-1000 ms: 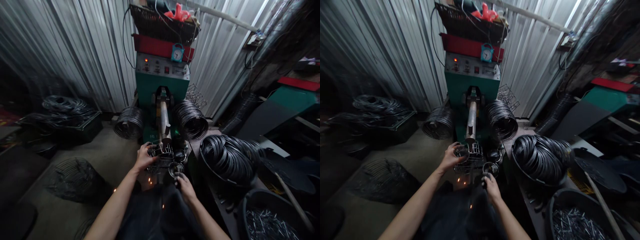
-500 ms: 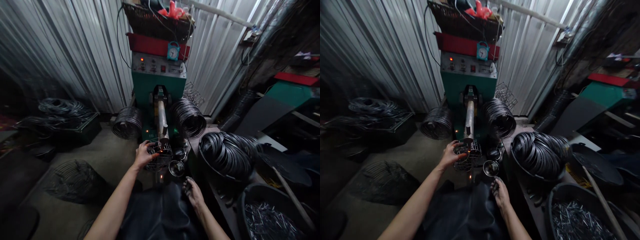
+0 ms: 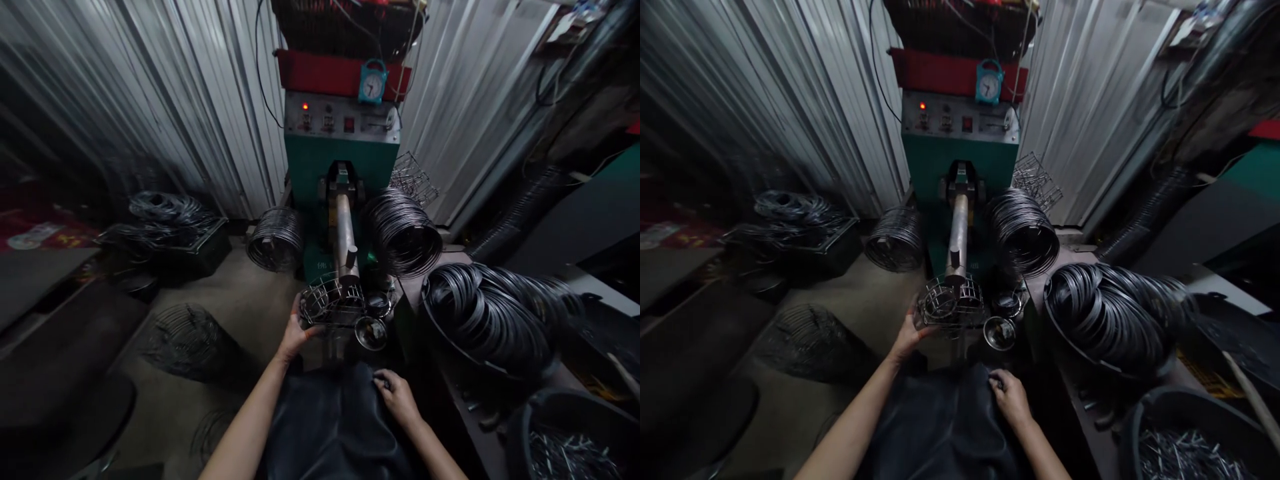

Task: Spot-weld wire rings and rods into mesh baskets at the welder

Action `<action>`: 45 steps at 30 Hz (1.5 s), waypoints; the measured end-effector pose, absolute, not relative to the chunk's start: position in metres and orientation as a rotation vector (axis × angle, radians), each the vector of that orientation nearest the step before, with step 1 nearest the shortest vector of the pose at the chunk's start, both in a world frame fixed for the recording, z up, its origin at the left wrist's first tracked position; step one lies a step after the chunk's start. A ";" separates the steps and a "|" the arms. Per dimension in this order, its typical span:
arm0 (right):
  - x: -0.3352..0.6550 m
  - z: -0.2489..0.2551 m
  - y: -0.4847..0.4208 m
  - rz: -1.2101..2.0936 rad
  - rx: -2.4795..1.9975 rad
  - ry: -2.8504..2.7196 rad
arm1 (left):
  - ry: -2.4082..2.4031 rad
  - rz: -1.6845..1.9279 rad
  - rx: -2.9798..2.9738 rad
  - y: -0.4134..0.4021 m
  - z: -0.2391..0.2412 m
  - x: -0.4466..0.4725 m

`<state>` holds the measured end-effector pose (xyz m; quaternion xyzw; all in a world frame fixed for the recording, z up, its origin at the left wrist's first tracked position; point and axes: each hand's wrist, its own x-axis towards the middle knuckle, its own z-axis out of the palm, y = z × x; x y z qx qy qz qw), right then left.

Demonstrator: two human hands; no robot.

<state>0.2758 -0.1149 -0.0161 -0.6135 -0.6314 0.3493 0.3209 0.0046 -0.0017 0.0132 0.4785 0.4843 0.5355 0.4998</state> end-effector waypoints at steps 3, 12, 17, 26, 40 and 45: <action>0.267 0.032 -0.101 0.922 -1.558 -1.791 | 1.272 1.278 1.210 -0.001 0.014 -0.002; 0.195 0.148 -0.055 0.713 -1.694 -2.279 | 1.508 1.156 2.108 -0.043 0.061 -0.006; 0.196 0.150 -0.072 0.726 -1.703 -2.231 | 1.585 0.998 2.293 -0.052 0.086 0.003; 0.199 0.120 -0.067 0.455 -1.866 -2.050 | 1.498 0.913 2.328 -0.048 0.093 0.026; 0.212 0.112 -0.040 0.751 -1.294 -2.351 | 1.509 0.890 2.233 -0.029 0.100 0.027; 0.211 0.113 -0.041 0.637 -1.290 -2.424 | 1.495 0.920 2.230 -0.028 0.098 0.025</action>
